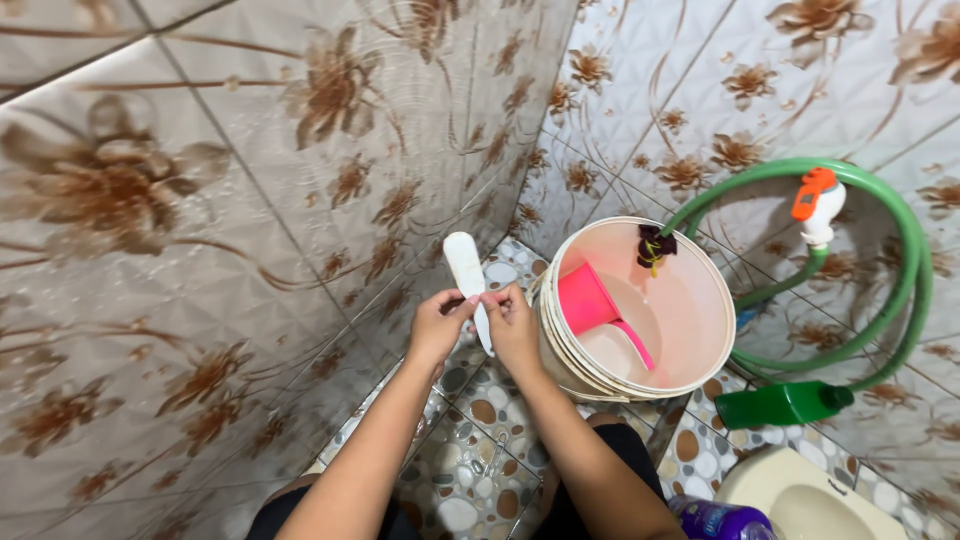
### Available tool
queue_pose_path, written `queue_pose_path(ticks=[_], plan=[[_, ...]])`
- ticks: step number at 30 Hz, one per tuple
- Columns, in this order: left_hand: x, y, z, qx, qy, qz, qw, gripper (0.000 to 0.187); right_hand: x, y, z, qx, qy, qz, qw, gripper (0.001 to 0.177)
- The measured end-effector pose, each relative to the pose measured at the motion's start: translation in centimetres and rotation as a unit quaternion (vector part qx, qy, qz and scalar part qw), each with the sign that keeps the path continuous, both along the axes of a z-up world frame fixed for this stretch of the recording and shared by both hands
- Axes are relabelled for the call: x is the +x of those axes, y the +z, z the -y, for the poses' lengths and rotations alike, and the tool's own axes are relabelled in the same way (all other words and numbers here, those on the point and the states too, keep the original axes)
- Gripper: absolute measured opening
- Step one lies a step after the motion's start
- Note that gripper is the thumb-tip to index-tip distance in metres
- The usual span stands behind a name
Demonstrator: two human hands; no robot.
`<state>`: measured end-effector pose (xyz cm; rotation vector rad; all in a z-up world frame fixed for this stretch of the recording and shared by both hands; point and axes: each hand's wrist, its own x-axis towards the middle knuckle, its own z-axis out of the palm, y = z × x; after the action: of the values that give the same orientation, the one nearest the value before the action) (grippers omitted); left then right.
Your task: Scrubbing bathroom wall tiles with a brush and rinsing with water from a bucket using a scoop.
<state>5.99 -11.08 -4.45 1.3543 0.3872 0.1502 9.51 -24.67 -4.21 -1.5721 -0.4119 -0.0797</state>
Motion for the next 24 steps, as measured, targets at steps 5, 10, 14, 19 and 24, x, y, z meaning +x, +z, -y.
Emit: queue_pose_path(ticks=[5, 10, 14, 19, 24], plan=[[1.7, -0.9, -0.1, -0.022, 0.016, 0.021, 0.999, 0.024, 1.5, 3.3, 6.1, -0.175, -0.136, 0.115, 0.968, 0.024], [3.1, -0.3, 0.5, -0.007, -0.001, -0.003, 1.0, 0.027, 3.7, 1.2, 9.0, -0.312, -0.176, 0.082, 0.93, 0.023], [3.8, -0.4, 1.5, -0.022, -0.029, -0.088, 0.995, 0.044, 4.5, 0.9, 8.0, -0.395, -0.135, 0.017, 0.909, 0.046], [6.2, -0.5, 2.1, 0.058, -0.061, -0.059, 0.995, 0.045, 7.3, -2.4, 8.1, -0.532, -0.075, -0.04, 0.843, 0.039], [12.1, 3.8, 2.4, 0.449, 0.033, -0.028, 0.893, 0.029, 7.2, -1.7, 8.1, -0.539, -0.084, -0.029, 0.838, 0.035]])
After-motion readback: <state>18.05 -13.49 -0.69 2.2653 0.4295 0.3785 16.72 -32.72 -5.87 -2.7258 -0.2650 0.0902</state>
